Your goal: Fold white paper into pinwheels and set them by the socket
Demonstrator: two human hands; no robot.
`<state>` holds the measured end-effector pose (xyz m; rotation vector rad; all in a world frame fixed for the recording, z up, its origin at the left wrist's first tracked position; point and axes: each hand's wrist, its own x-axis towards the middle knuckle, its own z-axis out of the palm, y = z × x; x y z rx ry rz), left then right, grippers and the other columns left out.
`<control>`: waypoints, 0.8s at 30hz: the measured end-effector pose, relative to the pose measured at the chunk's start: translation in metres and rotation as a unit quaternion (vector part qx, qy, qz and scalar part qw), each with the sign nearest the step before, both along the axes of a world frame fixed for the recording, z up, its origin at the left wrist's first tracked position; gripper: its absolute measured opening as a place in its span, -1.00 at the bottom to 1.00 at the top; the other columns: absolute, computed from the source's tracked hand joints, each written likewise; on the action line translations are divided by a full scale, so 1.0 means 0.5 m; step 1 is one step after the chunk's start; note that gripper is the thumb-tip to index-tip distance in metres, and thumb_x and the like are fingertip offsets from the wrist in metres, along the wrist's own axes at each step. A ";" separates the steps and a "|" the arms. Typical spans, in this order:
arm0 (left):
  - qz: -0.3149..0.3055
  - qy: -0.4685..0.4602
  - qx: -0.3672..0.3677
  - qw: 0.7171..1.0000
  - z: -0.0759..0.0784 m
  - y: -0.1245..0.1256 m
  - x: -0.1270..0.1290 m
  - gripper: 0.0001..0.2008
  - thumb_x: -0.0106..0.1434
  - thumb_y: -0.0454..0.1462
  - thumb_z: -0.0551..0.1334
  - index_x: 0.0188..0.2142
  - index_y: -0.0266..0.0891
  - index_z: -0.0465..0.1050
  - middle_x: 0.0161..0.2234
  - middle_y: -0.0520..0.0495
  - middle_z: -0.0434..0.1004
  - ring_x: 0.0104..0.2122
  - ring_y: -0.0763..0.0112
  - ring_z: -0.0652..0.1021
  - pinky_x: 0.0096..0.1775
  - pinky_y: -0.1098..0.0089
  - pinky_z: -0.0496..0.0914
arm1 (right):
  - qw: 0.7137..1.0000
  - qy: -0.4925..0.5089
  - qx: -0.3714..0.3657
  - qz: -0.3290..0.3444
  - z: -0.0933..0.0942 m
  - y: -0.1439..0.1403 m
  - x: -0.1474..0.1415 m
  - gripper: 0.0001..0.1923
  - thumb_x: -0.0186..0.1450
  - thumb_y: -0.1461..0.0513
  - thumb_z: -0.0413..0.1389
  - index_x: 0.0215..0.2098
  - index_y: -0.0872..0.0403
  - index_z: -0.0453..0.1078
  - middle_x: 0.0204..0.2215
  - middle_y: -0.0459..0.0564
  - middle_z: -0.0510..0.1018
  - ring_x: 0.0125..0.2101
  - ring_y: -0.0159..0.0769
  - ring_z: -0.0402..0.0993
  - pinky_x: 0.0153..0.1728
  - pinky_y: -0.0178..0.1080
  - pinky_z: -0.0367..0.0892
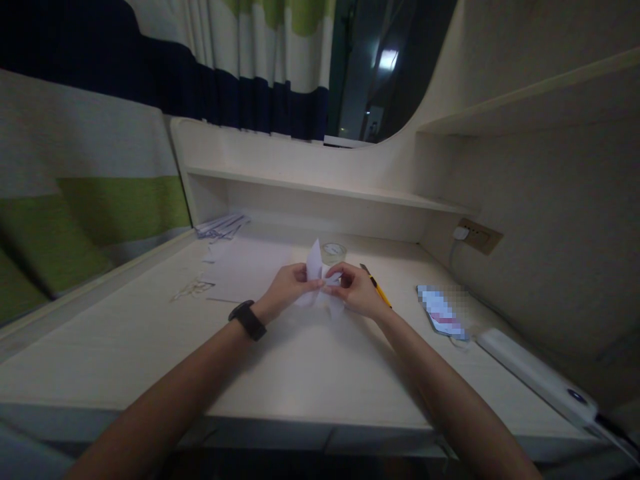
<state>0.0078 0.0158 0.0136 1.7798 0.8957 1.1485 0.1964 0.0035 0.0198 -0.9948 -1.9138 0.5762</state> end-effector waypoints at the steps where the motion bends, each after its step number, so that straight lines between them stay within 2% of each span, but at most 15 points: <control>1: 0.009 0.001 -0.007 1.000 0.003 -0.004 0.001 -0.66 0.05 -0.12 0.32 -0.28 -0.36 0.48 -0.34 -0.15 0.57 -0.37 0.32 0.53 -0.35 0.39 0.38 | 1.000 -0.003 0.000 -0.004 0.000 0.000 0.001 -0.77 0.07 0.18 0.25 -0.32 0.07 0.40 -0.64 -0.21 0.20 -0.62 -0.47 0.07 -0.61 -0.37 -0.02; 7: 0.025 -0.015 -0.047 0.998 0.016 -0.017 0.003 -0.65 0.07 -0.07 0.30 -0.33 -0.35 0.49 -0.37 -0.13 0.56 -0.42 0.37 0.51 -0.39 0.41 0.35 | 1.000 -0.013 -0.001 -0.002 0.000 0.002 0.004 -0.80 0.08 0.22 0.23 -0.31 0.07 0.40 -0.61 -0.20 0.23 -0.62 -0.47 0.07 -0.61 -0.38 -0.01; 10: 0.029 -0.011 -0.040 0.999 0.012 -0.012 0.002 -0.66 0.06 -0.07 0.31 -0.36 -0.35 0.48 -0.39 -0.13 0.56 -0.43 0.37 0.51 -0.40 0.42 0.35 | 1.000 -0.016 0.004 -0.004 -0.001 0.003 0.005 -0.81 0.09 0.22 0.23 -0.31 0.07 0.40 -0.62 -0.21 0.21 -0.61 -0.47 0.08 -0.60 -0.38 0.00; 13: 0.033 -0.006 -0.028 0.999 0.005 -0.004 0.000 -0.67 0.07 -0.07 0.30 -0.34 -0.33 0.47 -0.39 -0.11 0.56 -0.42 0.37 0.52 -0.41 0.42 0.35 | 1.000 -0.020 0.020 -0.010 -0.004 0.005 0.006 -0.82 0.10 0.21 0.22 -0.32 0.06 0.41 -0.58 -0.18 0.29 -0.59 -0.46 0.12 -0.56 -0.38 0.05; 16: 0.033 -0.015 -0.044 0.998 0.001 0.000 -0.002 -0.64 0.07 -0.06 0.30 -0.31 -0.32 0.43 -0.38 -0.12 0.56 -0.42 0.36 0.53 -0.41 0.42 0.37 | 0.998 -0.029 0.054 -0.029 -0.004 0.004 0.005 -0.85 0.11 0.20 0.22 -0.33 0.06 0.43 -0.52 -0.14 0.37 -0.57 -0.45 0.15 -0.52 -0.36 0.10; 19: 0.005 -0.044 -0.066 0.997 0.002 -0.002 -0.005 -0.61 0.06 -0.07 0.31 -0.24 -0.32 0.40 -0.33 -0.14 0.57 -0.39 0.35 0.55 -0.37 0.40 0.39 | 0.990 -0.048 0.112 -0.066 -0.004 0.000 0.002 -0.88 0.12 0.19 0.23 -0.38 0.05 0.45 -0.49 -0.10 0.39 -0.52 -0.41 0.22 -0.45 -0.33 0.16; 24: -0.044 -0.079 -0.068 0.994 0.012 -0.008 -0.008 -0.59 0.07 -0.13 0.31 -0.14 -0.34 0.40 -0.21 -0.21 0.55 -0.29 0.32 0.55 -0.25 0.35 0.39 | 0.970 -0.074 0.193 -0.127 -0.009 -0.005 0.002 -0.91 0.16 0.18 0.19 -0.37 0.02 0.49 -0.22 0.01 0.41 -0.44 -0.36 0.31 -0.36 -0.28 0.23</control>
